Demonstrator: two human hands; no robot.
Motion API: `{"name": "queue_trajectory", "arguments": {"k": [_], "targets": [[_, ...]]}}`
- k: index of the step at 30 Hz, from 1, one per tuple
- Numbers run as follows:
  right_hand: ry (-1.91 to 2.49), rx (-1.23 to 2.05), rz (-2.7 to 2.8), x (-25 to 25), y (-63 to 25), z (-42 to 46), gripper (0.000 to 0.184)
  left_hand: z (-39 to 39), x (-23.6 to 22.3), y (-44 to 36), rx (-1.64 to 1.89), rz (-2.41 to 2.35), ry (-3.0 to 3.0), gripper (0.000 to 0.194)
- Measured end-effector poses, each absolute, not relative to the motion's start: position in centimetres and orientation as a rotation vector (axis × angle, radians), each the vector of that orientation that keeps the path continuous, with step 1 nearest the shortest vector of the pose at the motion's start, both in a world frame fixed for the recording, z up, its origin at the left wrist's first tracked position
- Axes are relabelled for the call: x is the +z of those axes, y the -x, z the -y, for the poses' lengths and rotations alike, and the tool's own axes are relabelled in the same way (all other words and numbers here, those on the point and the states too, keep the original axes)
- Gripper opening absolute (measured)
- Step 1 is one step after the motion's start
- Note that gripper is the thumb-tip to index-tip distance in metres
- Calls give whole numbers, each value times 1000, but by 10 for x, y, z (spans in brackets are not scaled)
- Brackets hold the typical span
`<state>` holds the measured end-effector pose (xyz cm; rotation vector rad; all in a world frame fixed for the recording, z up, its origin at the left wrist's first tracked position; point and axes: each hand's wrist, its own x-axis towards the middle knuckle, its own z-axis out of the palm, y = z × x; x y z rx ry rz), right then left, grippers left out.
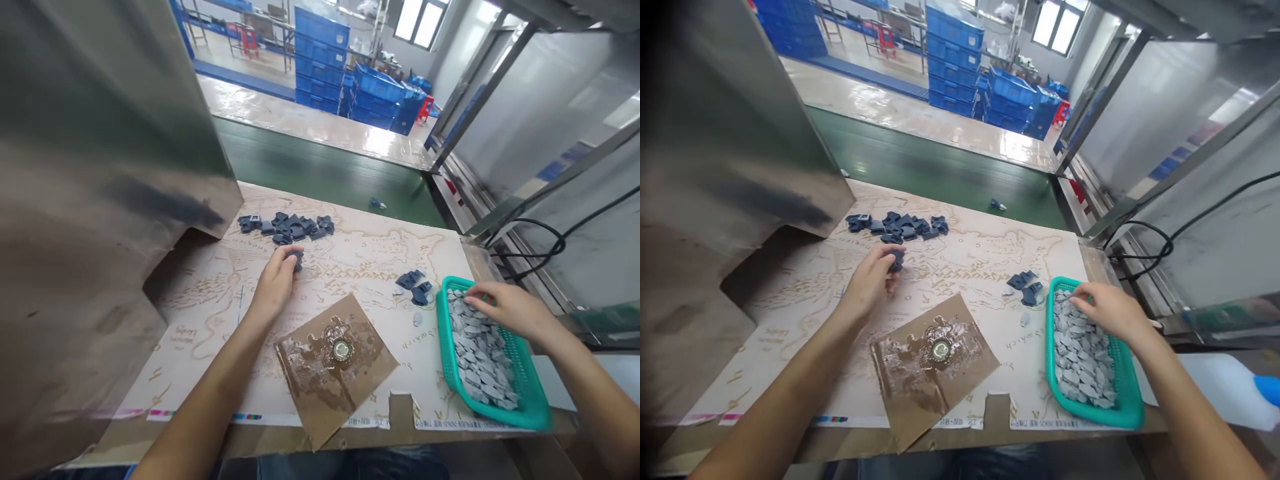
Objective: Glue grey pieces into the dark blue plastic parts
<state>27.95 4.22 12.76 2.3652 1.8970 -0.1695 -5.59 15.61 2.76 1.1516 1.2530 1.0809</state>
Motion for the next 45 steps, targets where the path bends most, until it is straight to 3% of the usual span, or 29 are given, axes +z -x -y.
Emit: {"name": "queue_trajectory", "arguments": {"k": [6, 11, 21, 25, 28, 33, 36, 41, 45], "targets": [[-2378, 12, -2006, 77, -292, -30, 33, -144, 20, 47, 1061, -1165, -1439, 31], [-2360, 57, -1991, 74, -297, -30, 24, -148, 21, 50, 1073, -1185, -1461, 32], [-2761, -403, -2029, 93, -293, -35, 10, -146, 28, 50, 1057, -1209, -1525, 31], [-3118, -696, -1960, 96, -283, -25, 28, -145, 29, 48, 1011, -1225, -1575, 30], [-3284, -1033, -1865, 100, -264, -19, 32, -144, 27, 46, 989, -1218, -1595, 29], [-3310, -1797, -1594, 107, -216, -18, 32, -143, 24, 44, 988, -1184, -1606, 25], [-3203, -2224, -1358, 107, -190, -19, 42, -144, 25, 45, 1005, -1176, -1600, 23], [-2925, -2051, -1764, 102, -168, -17, 41, -146, 30, 48, 998, -1208, -1582, 22], [-2651, -1389, -2219, 86, -165, -15, 23, -145, 31, 47, 1004, -1186, -1574, 22]]}}
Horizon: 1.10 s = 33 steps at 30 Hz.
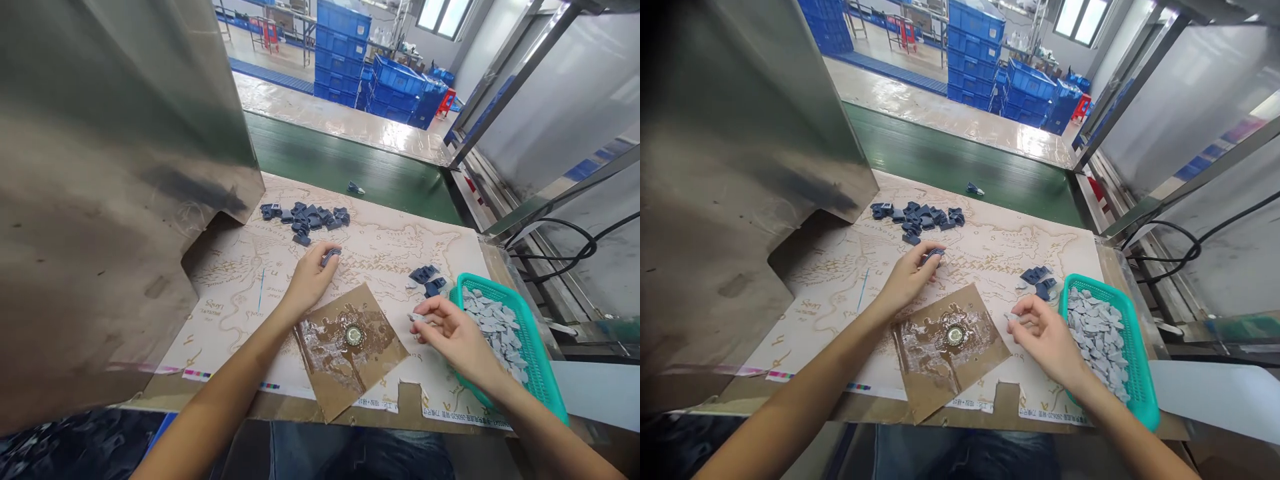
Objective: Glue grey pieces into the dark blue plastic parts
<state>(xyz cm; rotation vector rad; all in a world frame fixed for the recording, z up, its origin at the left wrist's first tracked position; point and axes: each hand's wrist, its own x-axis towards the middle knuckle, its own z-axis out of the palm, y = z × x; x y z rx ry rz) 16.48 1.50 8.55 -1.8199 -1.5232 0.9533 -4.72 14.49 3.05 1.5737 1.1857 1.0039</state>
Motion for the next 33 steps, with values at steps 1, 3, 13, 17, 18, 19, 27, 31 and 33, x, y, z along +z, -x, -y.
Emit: {"name": "queue_trajectory", "arguments": {"k": [1, 3, 13, 17, 18, 19, 27, 31, 33], "targets": [[1891, 827, 1697, 80, -165, -15, 17, -144, 31, 47, 996, -1178, -1578, 22], [2001, 517, 2063, 69, -166, -15, 12, -144, 31, 47, 982, -1170, -1592, 22], [1986, 276, 2496, 71, -172, -23, 20, -144, 32, 47, 1004, -1151, -1667, 19], [1769, 879, 1921, 73, -144, -24, 13, -143, 30, 46, 980, -1104, -1685, 30], [1725, 943, 1777, 70, -136, -24, 14, -143, 30, 46, 974, -1104, -1687, 33], [1691, 978, 1649, 65, -128, -24, 17, -143, 29, 46, 973, -1103, -1701, 33], [1738, 1043, 1307, 35, -100, -24, 39, -145, 29, 46, 974, -1013, -1844, 19], [1767, 930, 1430, 35, -100, -24, 33, -144, 31, 47, 974, -983, -1878, 15], [1766, 872, 1507, 35, -99, -25, 28, -143, 32, 46, 972, -970, -1863, 14]]}}
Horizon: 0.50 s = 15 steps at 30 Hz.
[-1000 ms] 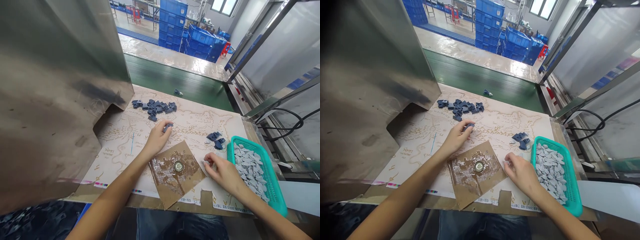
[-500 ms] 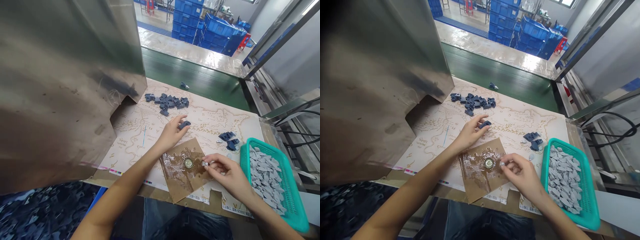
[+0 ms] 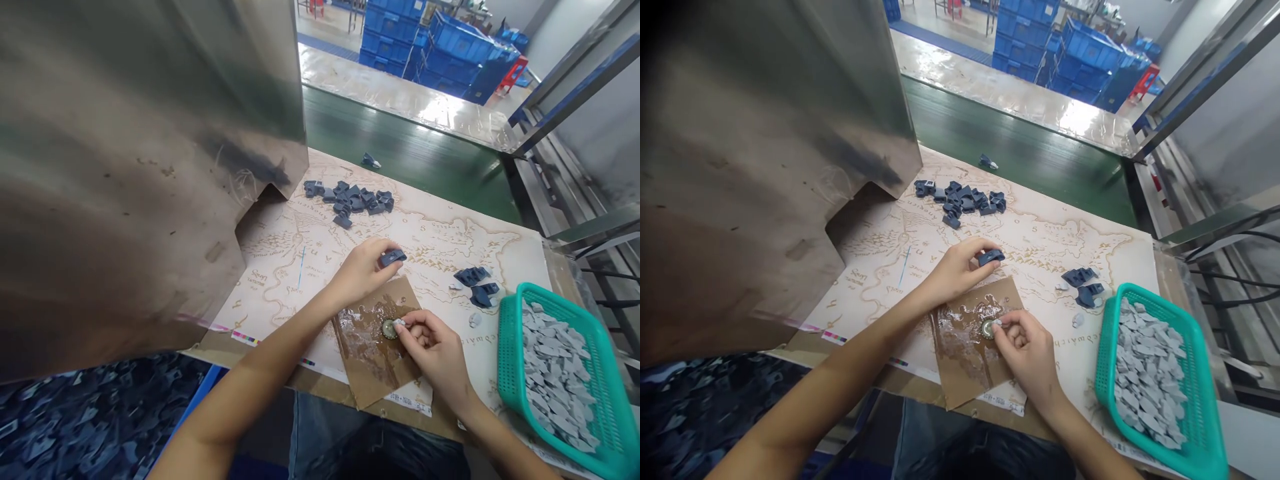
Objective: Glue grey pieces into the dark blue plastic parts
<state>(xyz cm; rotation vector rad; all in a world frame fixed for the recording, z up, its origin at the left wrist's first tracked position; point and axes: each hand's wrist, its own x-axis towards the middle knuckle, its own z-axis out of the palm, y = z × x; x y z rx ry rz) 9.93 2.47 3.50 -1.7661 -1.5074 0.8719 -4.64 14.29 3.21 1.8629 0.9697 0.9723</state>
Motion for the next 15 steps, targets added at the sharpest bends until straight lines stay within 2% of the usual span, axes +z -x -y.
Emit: {"name": "queue_trajectory", "arguments": {"k": [6, 11, 15], "targets": [[1714, 815, 1675, 37, -98, -30, 19, -141, 33, 46, 947, -948, -1772, 17], [1690, 1083, 1322, 52, -107, -37, 31, -140, 35, 46, 931, -900, -1796, 18], [1571, 1154, 1066, 70, -113, -45, 37, -137, 38, 44, 919, -849, -1806, 19]]}}
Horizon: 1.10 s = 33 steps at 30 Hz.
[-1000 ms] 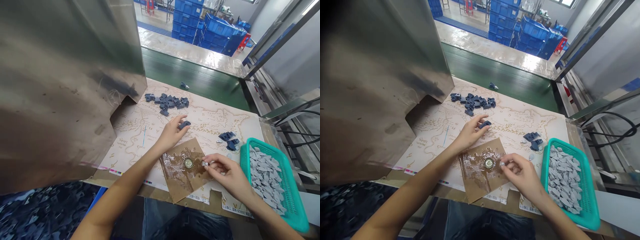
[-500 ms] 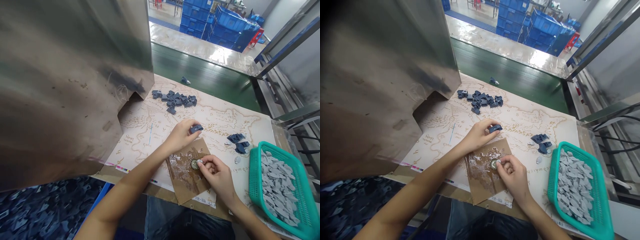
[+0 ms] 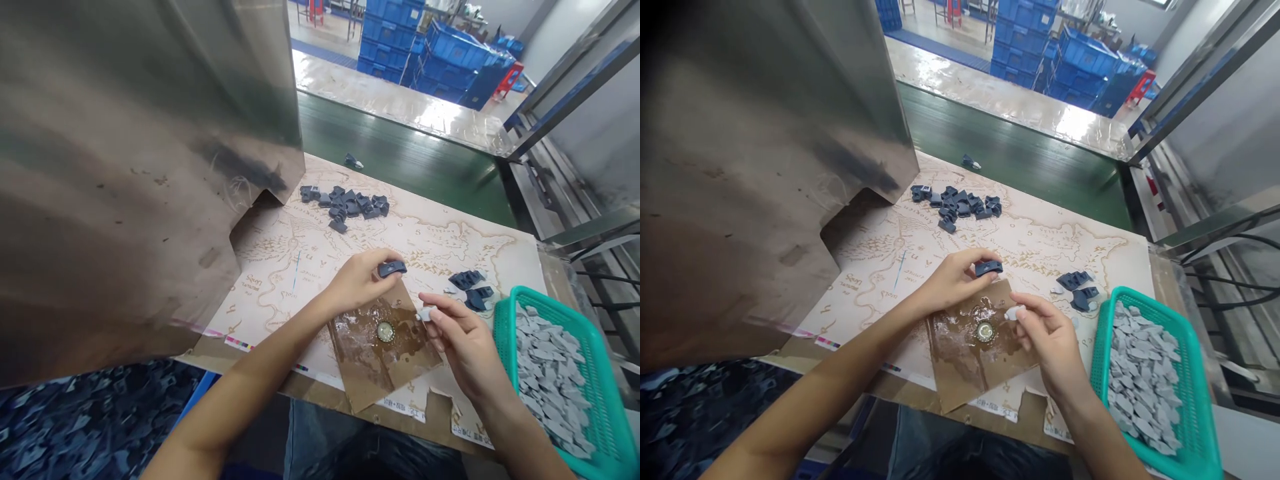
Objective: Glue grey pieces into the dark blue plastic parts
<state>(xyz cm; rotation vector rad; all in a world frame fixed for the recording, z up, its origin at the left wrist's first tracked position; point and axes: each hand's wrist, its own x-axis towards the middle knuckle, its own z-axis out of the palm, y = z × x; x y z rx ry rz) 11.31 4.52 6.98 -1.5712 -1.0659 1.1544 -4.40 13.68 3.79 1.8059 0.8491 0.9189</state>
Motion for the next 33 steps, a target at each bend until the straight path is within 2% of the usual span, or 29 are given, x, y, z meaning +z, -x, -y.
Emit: {"name": "queue_trajectory", "arguments": {"k": [3, 8, 16, 24, 33], "targets": [[1456, 1149, 963, 77, -114, -51, 31, -132, 42, 42, 892, -804, -1762, 19], [1382, 947, 930, 74, -116, -50, 26, -126, 44, 41, 811, -736, -1670, 24], [1335, 826, 1174, 60, -130, -37, 15, -122, 46, 39, 731, -574, -1684, 19], [1331, 520, 1565, 68, -133, -31, 28, -126, 43, 39, 824, -501, -1823, 15], [1341, 511, 1649, 67, -131, -33, 25, -124, 43, 38, 900, -405, -1829, 12]]}}
